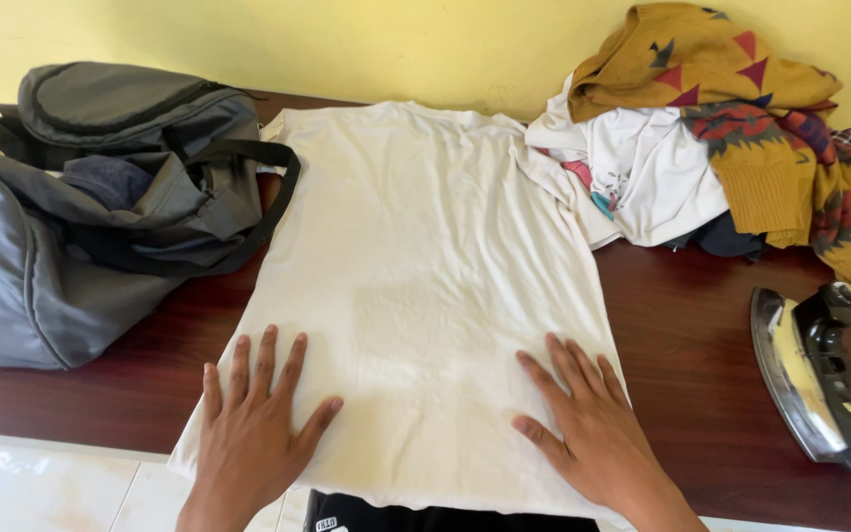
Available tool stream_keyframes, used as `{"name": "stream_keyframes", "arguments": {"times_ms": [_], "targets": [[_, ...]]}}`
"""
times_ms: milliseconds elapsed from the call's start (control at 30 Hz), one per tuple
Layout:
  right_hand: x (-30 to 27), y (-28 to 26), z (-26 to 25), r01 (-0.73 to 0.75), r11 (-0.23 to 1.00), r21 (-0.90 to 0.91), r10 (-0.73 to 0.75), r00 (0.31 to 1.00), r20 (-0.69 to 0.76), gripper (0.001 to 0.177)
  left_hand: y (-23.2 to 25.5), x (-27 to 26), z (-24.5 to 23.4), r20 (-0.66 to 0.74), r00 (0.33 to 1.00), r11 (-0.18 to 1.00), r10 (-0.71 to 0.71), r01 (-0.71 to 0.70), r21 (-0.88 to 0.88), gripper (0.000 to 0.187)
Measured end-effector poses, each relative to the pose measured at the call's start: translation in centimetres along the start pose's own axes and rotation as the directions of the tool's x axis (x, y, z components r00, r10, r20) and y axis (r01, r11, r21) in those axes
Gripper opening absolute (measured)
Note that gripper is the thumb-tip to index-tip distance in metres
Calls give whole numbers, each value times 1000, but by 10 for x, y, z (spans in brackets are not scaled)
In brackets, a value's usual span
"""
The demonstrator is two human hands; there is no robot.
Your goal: The person folds a pair of blue shorts and places them into a gray duffel bag. Then, the person lays out a white t-shirt on a wooden table and irons it with a handheld iron, smoothing the fabric and sleeves before folding the shirt.
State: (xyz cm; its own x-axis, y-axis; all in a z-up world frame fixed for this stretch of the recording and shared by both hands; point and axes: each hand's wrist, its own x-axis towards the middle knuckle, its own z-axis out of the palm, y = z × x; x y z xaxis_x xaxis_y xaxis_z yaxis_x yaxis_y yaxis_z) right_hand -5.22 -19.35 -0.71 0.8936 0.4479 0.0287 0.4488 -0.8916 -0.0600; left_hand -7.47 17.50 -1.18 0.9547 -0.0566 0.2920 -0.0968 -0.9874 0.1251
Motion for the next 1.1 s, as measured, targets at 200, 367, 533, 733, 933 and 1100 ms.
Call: {"name": "stream_keyframes", "arguments": {"times_ms": [200,367,533,733,933,1100], "targets": [[28,5,8,42,998,47,-36,992,-123,80,21,20,4,-33,991,990,133,-134,-33,78],[26,30,-3,-93,993,68,95,995,-31,79,29,30,-16,123,988,995,92,-94,15,85],[68,69,-10,-16,992,125,51,957,-284,63,51,68,-13,245,960,983,134,-159,87,75],[147,128,-19,-236,935,265,338,819,-464,26,103,161,35,143,912,922,385,-372,-107,49],[193,164,-26,-547,808,220,587,780,-216,36,152,283,102,105,908,878,404,-354,-322,31],[202,152,-24,-536,831,149,556,810,-187,31,176,402,157,-29,907,776,420,-376,-506,34]]}}
